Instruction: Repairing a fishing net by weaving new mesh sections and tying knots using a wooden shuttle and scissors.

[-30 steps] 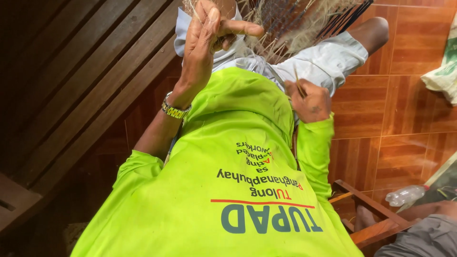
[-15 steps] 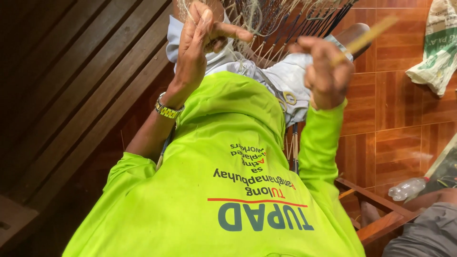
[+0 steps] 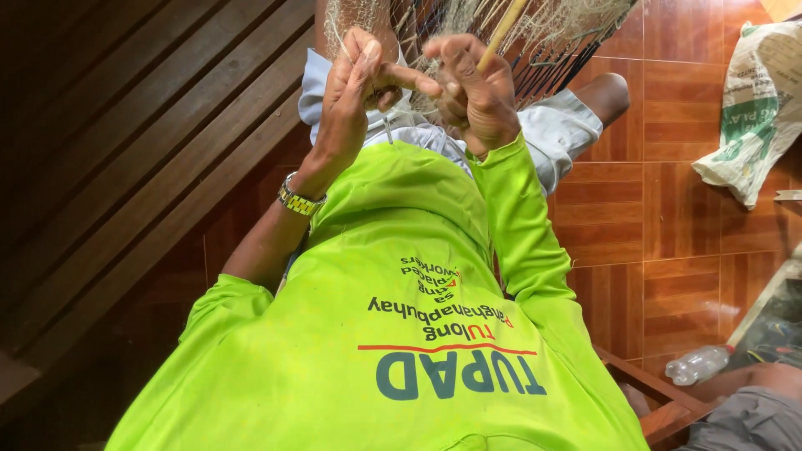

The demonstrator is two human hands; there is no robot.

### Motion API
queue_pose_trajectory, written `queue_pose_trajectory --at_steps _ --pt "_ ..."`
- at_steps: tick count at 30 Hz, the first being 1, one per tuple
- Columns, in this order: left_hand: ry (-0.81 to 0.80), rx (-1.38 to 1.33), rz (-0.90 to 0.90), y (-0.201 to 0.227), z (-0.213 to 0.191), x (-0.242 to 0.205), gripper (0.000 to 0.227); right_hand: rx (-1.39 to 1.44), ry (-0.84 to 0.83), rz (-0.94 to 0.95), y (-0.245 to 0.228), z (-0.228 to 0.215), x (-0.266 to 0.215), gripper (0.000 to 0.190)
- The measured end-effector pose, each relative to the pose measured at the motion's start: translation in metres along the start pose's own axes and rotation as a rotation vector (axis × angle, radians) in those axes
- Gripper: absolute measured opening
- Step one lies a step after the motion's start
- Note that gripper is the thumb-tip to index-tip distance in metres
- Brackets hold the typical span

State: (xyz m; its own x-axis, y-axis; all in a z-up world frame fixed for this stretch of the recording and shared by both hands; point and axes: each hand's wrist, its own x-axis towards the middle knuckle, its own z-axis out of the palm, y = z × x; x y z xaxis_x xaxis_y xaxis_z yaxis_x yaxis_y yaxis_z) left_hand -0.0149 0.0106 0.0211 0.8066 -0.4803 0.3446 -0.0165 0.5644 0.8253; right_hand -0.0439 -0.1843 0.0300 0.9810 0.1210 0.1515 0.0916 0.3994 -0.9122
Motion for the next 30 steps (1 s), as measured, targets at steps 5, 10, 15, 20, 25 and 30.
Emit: queue_pose_trajectory --at_steps 5,10,15,20,25,30 --pt "0.019 0.009 0.062 -0.003 -0.002 0.006 0.017 -0.259 0.215 -0.191 -0.002 -0.002 -0.003 0.019" --pt "0.085 0.069 0.143 -0.003 0.003 0.012 0.018 -0.411 0.388 -0.345 -0.007 0.004 -0.005 0.02" --pt "0.157 0.152 0.174 -0.002 0.006 0.014 0.015 -0.442 0.52 -0.376 -0.001 0.001 0.0 0.025" --pt "0.185 0.145 0.189 -0.005 0.002 0.013 0.015 -0.45 0.522 -0.395 0.004 -0.002 0.001 0.023" --pt "0.179 0.149 0.198 -0.003 0.001 0.011 0.015 -0.448 0.523 -0.406 0.005 -0.003 0.0 0.022" --pt "0.155 0.135 0.145 0.002 0.002 0.006 0.016 -0.569 0.505 -0.519 0.005 -0.002 -0.003 0.023"
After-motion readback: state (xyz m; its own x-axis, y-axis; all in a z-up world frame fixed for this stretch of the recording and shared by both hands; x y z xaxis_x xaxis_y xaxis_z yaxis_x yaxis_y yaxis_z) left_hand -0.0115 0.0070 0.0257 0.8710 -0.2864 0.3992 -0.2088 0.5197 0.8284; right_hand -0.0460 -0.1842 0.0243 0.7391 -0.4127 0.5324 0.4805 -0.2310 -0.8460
